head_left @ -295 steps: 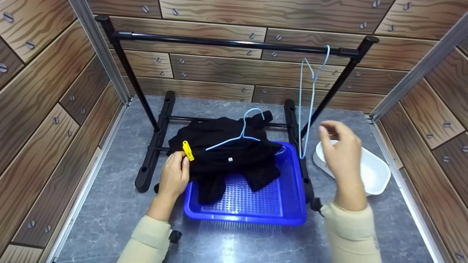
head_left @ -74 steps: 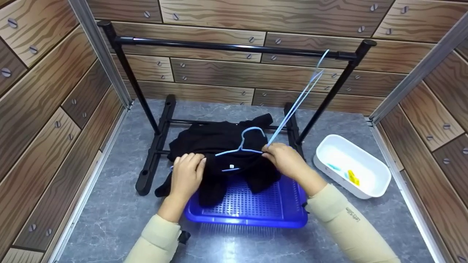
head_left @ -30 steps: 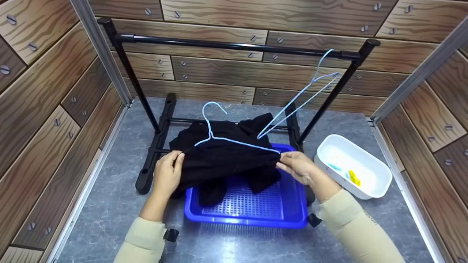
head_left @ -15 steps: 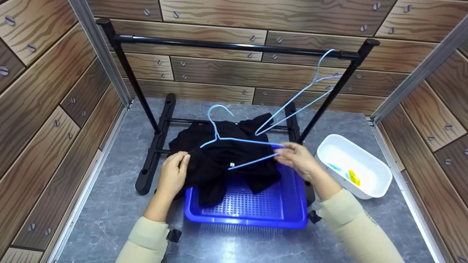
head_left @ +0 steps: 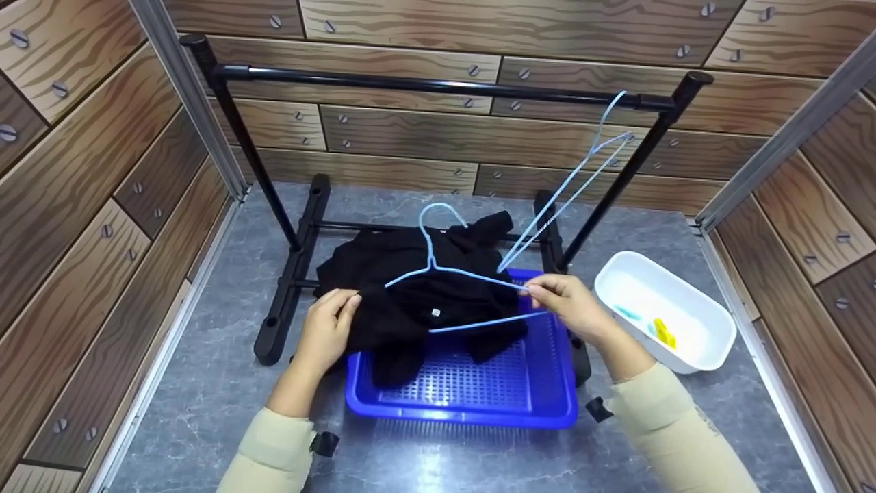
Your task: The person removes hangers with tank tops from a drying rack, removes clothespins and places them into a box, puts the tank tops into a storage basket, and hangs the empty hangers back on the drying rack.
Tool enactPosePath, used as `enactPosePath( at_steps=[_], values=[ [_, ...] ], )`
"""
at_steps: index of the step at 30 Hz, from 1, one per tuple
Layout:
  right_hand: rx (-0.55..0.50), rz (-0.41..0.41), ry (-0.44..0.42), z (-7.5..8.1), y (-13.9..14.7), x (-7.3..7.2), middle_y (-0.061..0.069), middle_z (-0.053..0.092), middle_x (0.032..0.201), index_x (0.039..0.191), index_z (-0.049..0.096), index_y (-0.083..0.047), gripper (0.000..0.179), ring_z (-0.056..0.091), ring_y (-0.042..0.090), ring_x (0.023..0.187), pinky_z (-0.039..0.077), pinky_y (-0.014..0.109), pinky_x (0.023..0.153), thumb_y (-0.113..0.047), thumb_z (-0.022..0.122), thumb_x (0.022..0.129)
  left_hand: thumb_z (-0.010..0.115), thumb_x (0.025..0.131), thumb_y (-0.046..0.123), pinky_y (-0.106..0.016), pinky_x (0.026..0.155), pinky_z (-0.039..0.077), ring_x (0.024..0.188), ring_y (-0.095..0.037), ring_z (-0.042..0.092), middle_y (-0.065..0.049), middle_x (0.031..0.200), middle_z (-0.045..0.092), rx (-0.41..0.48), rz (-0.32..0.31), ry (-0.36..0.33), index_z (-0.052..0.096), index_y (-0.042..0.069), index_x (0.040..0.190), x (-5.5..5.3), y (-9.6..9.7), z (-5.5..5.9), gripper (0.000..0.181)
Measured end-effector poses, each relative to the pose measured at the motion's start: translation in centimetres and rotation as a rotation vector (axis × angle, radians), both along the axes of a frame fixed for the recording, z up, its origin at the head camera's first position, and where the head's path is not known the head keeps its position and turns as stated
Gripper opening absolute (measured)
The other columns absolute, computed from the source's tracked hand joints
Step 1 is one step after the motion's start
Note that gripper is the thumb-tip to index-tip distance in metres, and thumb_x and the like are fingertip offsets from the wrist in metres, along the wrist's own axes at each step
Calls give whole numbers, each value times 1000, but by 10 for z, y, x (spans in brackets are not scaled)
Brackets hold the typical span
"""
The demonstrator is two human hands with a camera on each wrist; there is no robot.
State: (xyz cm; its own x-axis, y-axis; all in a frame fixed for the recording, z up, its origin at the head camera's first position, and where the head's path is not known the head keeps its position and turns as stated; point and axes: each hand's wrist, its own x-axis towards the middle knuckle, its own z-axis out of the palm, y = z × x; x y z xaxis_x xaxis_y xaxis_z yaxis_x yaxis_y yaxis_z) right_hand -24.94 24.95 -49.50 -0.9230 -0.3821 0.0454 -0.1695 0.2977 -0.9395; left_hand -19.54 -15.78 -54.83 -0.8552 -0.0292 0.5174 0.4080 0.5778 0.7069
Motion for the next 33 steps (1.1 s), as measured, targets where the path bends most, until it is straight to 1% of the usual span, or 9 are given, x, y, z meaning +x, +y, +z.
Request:
enactPosePath(
  at_steps=[4,8,15,18,21,23,28,31,33],
  values=[
    [-22,-13,-6,2,14,2,-2,61,79,106,64,16,24,55,7,75,46,20,70,-6,56,101,61,99,11,-41,82,52,87,-22,67,-7,91,70,46,17,-55,73,2,97,-1,-5,-4,15],
    [-18,-19,0,6,27,5,-5,60,79,106,64,17,25,57,5,76,49,22,72,-6,55,102,61,100,13,-44,83,52,90,-26,68,-9,94,71,40,53,-106,73,1,100,-2,-8,-6,17],
    [-30,-11,29,13,44,9,-4,61,79,105,63,19,26,58,4,78,49,20,73,-5,53,103,64,97,11,-48,84,53,93,-36,70,-15,96,72,-76,220,-141,74,-2,102,-3,-14,-10,17],
    [-41,-9,46,14,49,11,-3,62,79,105,61,21,26,56,4,77,48,18,71,-2,52,102,65,96,9,-51,83,52,92,-39,69,-17,94,72,-107,267,-180,74,-2,101,-1,-15,-10,16],
    [-44,-16,53,18,52,12,-3,61,78,104,60,22,26,52,3,70,43,16,62,-2,53,102,64,97,11,-53,83,51,93,-41,68,-19,96,71,-137,279,-224,74,-3,102,-2,-14,-7,17],
    [-38,-22,69,21,55,13,-4,61,77,104,61,22,26,53,3,69,42,16,61,-3,53,102,63,97,10,-55,82,51,93,-42,67,-20,97,70,-166,286,-236,73,-3,102,-3,-14,-6,17],
    [-73,-119,100,28,69,18,-5,61,74,97,66,15,18,54,4,69,41,18,62,2,53,100,64,95,6,-59,78,51,91,-46,67,-23,96,70,-238,333,-251,72,-5,100,0,-17,-5,14],
    [-89,-145,101,31,76,20,-5,60,73,93,68,7,19,50,4,67,39,20,59,4,52,100,65,93,3,-57,81,50,94,-46,66,-23,101,69,-254,319,-244,71,-4,105,3,-19,-2,15],
    [-89,-134,95,32,77,20,-3,60,74,93,68,8,19,49,4,67,38,21,58,2,52,101,62,92,0,-55,86,49,97,-45,64,-22,106,68,-254,293,-214,69,-2,112,4,-18,2,21]
  ],
)
